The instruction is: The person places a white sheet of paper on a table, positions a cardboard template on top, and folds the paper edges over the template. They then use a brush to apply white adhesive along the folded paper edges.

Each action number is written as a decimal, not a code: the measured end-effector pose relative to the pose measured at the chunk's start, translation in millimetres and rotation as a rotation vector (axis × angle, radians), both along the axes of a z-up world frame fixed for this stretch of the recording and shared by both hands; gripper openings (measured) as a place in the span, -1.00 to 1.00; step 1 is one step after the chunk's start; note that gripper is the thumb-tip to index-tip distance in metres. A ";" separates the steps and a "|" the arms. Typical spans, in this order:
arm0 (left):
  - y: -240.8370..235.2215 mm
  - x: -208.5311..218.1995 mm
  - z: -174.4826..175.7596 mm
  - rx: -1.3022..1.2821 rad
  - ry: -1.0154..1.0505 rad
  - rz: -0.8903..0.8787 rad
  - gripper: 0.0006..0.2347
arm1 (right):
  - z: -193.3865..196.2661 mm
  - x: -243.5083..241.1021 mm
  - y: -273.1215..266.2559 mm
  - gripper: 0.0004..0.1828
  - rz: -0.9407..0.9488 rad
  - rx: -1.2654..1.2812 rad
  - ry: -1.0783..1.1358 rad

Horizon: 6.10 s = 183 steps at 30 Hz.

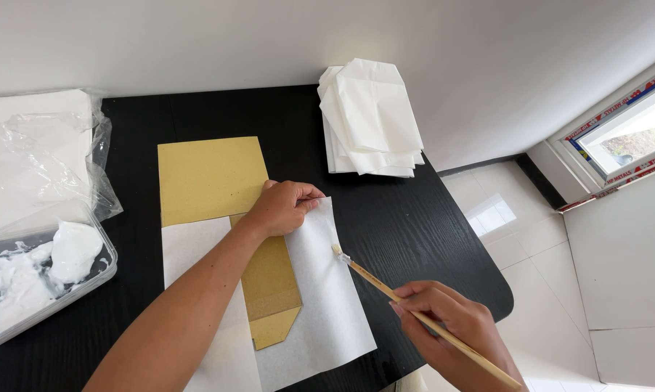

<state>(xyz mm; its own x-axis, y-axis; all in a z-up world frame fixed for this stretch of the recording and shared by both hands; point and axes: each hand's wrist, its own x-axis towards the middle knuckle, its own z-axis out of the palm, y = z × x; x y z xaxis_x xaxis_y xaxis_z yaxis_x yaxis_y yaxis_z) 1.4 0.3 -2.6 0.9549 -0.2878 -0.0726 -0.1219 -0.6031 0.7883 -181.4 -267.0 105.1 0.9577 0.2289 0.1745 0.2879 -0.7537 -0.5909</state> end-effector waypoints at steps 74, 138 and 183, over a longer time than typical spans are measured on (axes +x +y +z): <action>67.3 -153.5 216.9 -0.492 -0.663 0.005 -0.69 | -1.6 30.6 14.0 -0.72 -0.189 0.644 -0.667; 316.3 -256.1 55.4 0.155 -0.809 0.863 -0.66 | 4.0 105.1 279.9 -0.83 0.460 0.865 0.172; -6.6 -11.7 -5.6 0.181 -0.096 0.042 -0.81 | -69.9 -18.4 -40.0 -0.81 -0.522 1.183 -0.246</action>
<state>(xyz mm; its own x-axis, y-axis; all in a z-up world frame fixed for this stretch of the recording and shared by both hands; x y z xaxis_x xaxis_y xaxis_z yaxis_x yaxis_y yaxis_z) -10.3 -6.3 -8.2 0.9708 -0.2383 -0.0280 -0.1628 -0.7400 0.6526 -199.8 -307.0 35.2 0.8011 -0.5662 0.1939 0.3163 0.1255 -0.9403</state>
